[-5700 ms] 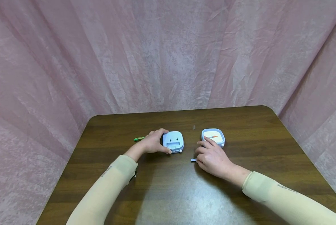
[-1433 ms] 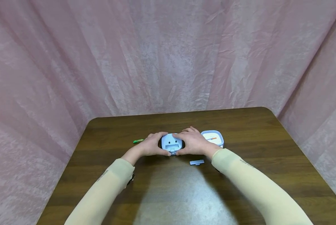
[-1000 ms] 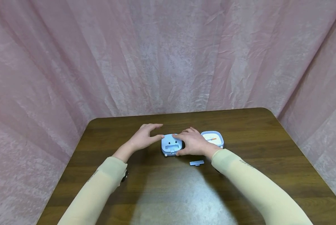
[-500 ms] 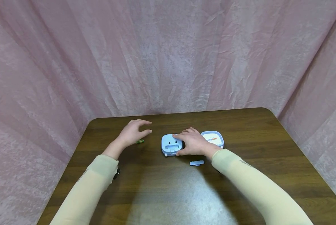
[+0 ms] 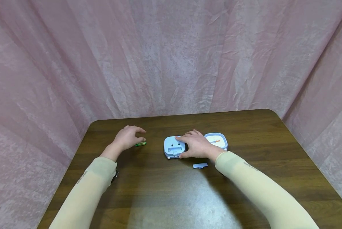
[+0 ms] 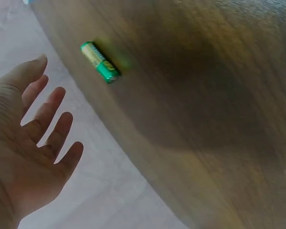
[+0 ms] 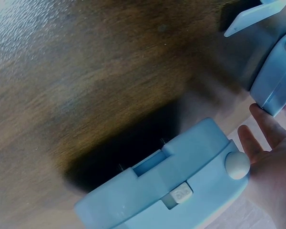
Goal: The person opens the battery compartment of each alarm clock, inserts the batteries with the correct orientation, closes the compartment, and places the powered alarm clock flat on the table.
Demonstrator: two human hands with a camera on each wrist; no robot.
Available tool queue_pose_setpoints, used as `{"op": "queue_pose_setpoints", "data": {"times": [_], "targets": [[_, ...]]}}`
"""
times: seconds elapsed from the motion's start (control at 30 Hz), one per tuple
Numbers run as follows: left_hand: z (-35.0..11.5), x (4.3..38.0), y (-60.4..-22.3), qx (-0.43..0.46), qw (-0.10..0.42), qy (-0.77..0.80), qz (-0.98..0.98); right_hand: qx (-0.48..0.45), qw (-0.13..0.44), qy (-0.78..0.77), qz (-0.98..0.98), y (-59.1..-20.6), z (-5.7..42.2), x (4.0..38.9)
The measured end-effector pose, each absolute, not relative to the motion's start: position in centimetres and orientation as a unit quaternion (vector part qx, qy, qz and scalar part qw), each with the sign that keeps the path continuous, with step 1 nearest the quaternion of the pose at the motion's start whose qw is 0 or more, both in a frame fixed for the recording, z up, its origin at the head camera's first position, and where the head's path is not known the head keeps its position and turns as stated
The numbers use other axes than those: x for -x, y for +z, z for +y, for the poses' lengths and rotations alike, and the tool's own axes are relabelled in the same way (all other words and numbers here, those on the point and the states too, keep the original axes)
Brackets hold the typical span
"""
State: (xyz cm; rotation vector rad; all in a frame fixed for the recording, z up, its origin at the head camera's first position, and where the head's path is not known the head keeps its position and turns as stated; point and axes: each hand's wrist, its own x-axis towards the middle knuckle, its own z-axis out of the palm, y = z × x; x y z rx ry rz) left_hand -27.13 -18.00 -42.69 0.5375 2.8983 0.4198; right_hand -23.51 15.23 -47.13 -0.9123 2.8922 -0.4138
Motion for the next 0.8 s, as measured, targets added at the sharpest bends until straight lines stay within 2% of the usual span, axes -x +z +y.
{"op": "queue_pose_setpoints", "data": {"times": [0.4, 0.8], "targets": [[-17.9, 27.0, -45.5, -0.204, 0.063, 0.060, 0.975, 0.291, 0.052, -0.132, 0.946, -47.1, 15.1, 23.4], [-17.7, 27.3, -46.2, -0.211, 0.061, 0.040, 0.975, 0.294, 0.047, -0.140, 0.944, -47.3, 15.3, 23.5]]}}
